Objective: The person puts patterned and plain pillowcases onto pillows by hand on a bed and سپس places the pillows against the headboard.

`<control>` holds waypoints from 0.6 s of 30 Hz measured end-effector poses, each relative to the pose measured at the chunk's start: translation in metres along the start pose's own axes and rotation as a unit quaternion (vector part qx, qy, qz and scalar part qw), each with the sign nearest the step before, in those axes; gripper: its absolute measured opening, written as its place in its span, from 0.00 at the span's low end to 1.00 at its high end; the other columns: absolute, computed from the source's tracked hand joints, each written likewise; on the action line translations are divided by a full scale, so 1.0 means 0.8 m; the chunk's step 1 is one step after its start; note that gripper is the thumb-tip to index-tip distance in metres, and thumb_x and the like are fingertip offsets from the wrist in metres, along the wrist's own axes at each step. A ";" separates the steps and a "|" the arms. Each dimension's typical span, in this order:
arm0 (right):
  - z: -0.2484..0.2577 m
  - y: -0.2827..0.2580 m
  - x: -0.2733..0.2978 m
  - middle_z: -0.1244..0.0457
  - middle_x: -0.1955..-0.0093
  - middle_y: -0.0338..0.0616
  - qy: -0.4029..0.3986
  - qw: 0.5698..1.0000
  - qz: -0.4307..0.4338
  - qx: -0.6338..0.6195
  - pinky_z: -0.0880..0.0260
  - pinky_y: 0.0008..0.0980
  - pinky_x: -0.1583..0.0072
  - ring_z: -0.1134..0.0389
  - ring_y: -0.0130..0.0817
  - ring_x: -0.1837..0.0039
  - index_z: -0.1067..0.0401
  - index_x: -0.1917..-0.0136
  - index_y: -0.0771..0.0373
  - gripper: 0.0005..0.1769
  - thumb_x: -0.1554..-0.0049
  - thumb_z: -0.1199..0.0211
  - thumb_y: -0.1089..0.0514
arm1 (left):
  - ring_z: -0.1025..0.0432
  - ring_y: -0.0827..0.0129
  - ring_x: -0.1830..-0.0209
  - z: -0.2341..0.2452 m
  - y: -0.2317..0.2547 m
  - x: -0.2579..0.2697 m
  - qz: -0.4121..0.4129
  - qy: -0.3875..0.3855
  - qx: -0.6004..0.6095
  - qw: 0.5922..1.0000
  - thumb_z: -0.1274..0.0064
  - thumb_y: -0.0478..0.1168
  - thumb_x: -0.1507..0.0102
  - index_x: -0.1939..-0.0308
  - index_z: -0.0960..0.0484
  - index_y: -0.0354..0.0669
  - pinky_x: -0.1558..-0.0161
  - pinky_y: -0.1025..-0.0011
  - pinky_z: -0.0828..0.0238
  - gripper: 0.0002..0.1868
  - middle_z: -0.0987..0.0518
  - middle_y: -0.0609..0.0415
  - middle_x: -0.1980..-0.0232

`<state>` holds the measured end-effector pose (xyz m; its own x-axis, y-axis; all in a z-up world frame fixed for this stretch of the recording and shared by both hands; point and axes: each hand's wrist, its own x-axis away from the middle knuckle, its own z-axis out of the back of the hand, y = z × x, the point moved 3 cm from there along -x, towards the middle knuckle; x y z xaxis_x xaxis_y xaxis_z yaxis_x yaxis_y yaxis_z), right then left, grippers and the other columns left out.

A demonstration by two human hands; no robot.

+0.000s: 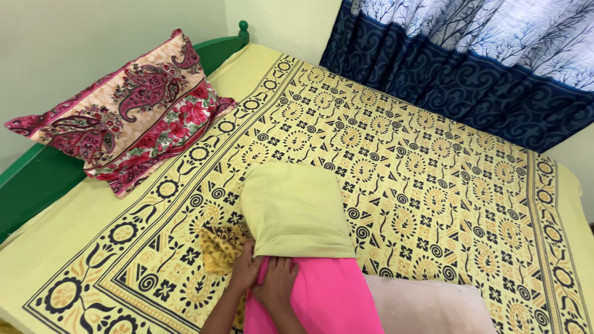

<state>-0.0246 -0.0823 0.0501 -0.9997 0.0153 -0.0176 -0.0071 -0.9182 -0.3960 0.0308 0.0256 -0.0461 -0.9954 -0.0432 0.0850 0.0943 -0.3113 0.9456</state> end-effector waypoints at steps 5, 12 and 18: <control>-0.013 0.034 -0.019 0.39 0.34 0.61 0.112 0.987 0.098 -0.065 0.42 0.58 0.35 0.43 0.61 0.31 0.34 0.34 0.68 0.41 0.60 0.26 0.59 | 0.19 0.52 0.48 0.006 0.021 0.009 -0.055 -0.014 0.064 0.996 0.54 0.48 0.33 0.42 0.32 0.48 0.47 0.60 0.26 0.18 0.15 0.42 0.48; -0.024 0.109 -0.091 0.33 0.41 0.59 0.144 0.946 -0.101 -0.273 0.33 0.48 0.34 0.32 0.55 0.37 0.27 0.40 0.65 0.24 0.51 0.33 0.60 | 0.21 0.51 0.66 -0.005 0.115 0.049 -0.118 -0.026 -0.059 0.991 0.51 0.51 0.34 0.50 0.31 0.46 0.63 0.56 0.28 0.17 0.18 0.44 0.66; -0.005 0.134 -0.157 0.36 0.36 0.61 0.138 0.853 -0.186 -0.468 0.37 0.49 0.32 0.37 0.56 0.33 0.29 0.37 0.65 0.28 0.50 0.31 0.59 | 0.26 0.47 0.73 0.021 0.210 0.104 -0.276 -0.149 -0.140 0.939 0.45 0.50 0.36 0.59 0.28 0.45 0.68 0.52 0.33 0.14 0.23 0.46 0.75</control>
<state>0.1001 -0.1810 0.0058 -0.8879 0.4482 0.1034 -0.1718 -0.1145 -0.9785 -0.0363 -0.0146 0.1249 -0.8494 0.4534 -0.2700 -0.4787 -0.4469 0.7557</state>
